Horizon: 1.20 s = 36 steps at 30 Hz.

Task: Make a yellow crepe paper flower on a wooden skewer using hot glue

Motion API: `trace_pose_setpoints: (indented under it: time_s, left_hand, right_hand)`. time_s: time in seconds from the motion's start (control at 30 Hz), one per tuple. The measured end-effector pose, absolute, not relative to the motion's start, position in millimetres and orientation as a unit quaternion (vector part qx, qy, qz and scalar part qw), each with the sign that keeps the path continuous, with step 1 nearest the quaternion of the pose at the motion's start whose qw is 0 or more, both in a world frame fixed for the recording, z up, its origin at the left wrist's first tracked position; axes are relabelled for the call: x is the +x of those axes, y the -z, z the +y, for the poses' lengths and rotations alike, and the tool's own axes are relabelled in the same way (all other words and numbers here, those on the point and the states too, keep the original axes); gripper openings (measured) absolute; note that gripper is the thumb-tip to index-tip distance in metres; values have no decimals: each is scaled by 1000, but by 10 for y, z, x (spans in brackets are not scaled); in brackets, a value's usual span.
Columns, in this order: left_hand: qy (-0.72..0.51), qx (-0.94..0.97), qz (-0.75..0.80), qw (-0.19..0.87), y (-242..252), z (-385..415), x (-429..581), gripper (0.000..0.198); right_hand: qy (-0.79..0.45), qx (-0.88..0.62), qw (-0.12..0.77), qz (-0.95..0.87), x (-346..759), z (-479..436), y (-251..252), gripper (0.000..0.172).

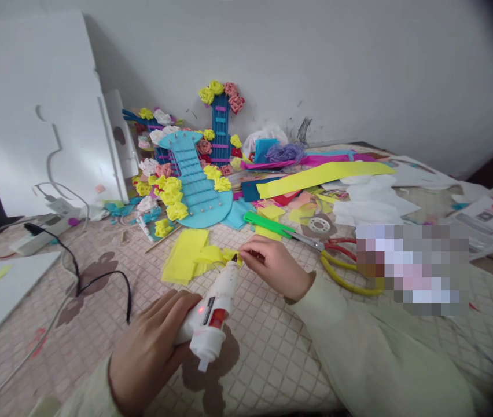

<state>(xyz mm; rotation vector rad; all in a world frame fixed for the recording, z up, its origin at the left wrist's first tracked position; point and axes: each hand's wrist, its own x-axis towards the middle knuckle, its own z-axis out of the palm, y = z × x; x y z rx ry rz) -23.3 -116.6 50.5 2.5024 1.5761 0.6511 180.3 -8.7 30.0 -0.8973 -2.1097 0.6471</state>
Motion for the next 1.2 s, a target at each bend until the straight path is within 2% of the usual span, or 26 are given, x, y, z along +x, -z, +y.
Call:
trace_pose_setpoints:
  time_s: [0.97, 1.2]
  left_hand:
    - [-203, 821, 530, 69, -487, -1171, -254, 20]
    - [-172, 830, 531, 11, -483, -1181, -326, 25]
  right_hand:
    - [-253, -349, 374, -821, 1802, -80, -281, 15]
    - [-249, -352, 371, -823, 1797, -76, -296, 15]
